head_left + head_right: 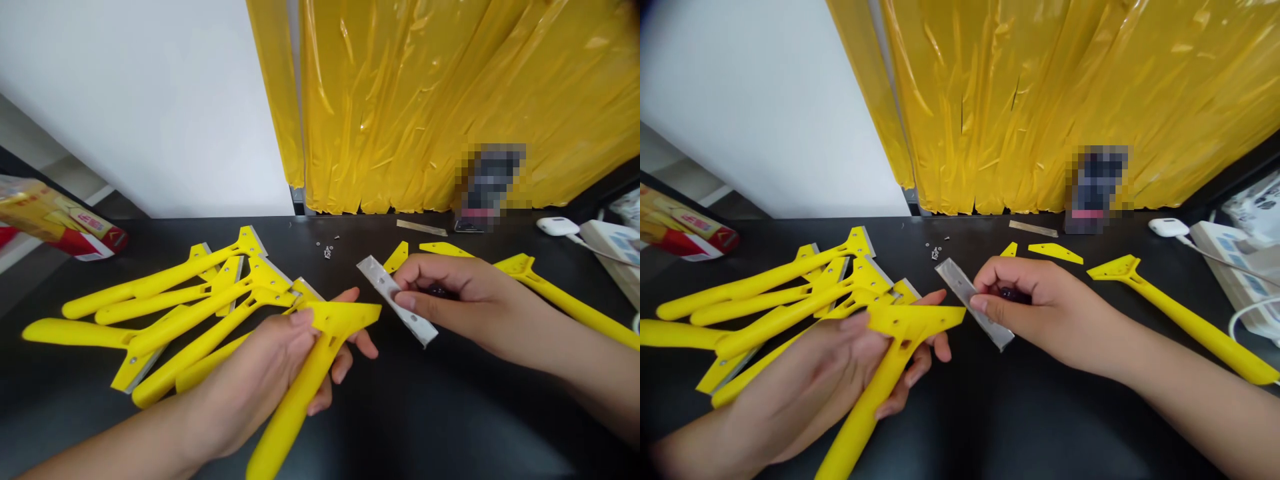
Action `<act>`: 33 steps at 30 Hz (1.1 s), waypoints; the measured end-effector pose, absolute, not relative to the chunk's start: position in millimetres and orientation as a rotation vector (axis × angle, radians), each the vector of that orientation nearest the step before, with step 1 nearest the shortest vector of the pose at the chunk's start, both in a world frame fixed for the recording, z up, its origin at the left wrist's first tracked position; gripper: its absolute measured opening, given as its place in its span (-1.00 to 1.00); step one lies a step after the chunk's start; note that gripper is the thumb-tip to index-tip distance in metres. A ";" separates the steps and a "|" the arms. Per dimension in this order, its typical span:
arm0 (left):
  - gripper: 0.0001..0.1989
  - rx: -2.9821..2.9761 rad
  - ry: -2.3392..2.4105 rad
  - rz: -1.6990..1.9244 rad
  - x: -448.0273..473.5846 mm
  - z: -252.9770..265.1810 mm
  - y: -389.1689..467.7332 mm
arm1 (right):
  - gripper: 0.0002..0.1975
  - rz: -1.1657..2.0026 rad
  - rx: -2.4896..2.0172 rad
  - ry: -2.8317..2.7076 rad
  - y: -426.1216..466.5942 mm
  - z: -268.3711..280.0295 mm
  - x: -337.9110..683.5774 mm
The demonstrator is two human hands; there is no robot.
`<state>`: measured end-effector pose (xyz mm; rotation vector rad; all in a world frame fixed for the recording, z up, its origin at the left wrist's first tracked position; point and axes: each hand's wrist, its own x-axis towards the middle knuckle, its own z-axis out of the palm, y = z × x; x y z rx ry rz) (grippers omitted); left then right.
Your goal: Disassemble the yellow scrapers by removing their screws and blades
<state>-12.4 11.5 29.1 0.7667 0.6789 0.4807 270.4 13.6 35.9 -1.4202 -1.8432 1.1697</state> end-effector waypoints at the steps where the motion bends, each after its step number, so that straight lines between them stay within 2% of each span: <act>1: -0.34 0.783 0.649 0.476 -13.0 29.7 12.0 | -0.70 1.173 -1.414 -1.834 13.1 36.2 270.8; 3: -0.27 0.793 0.631 0.475 -12.4 28.3 12.0 | -0.69 1.173 -1.401 -1.809 11.7 36.6 269.9; 6: -0.49 0.706 0.729 0.601 -8.8 22.1 10.1 | -0.69 1.176 -1.390 -1.766 10.3 36.6 267.5; 9: -0.39 0.695 0.812 0.659 -4.9 16.4 8.0 | -0.70 1.207 -1.376 -1.749 9.0 36.2 265.9; 10: -0.43 0.729 0.803 0.634 -3.7 15.0 7.3 | -0.70 1.227 -1.372 -1.742 8.4 35.8 265.3; 13: -0.77 0.826 0.754 0.519 -0.3 11.2 4.7 | -0.71 1.364 -1.358 -1.689 5.9 33.5 260.9; 15: -0.85 0.843 0.755 0.469 1.8 8.5 2.5 | -0.72 1.484 -1.351 -1.638 4.0 30.8 255.0; 20: -0.86 0.842 0.785 0.435 4.3 2.3 -1.9 | -0.73 1.505 -1.377 -1.658 0.0 19.6 238.4; 26: -0.73 0.846 0.814 0.390 5.3 -0.5 -2.9 | -0.68 1.367 -1.395 -1.767 -3.9 8.2 234.1; 33: -0.68 0.926 0.889 0.372 7.0 -2.6 -4.4 | -0.66 1.396 -1.391 -1.840 -7.7 5.5 232.4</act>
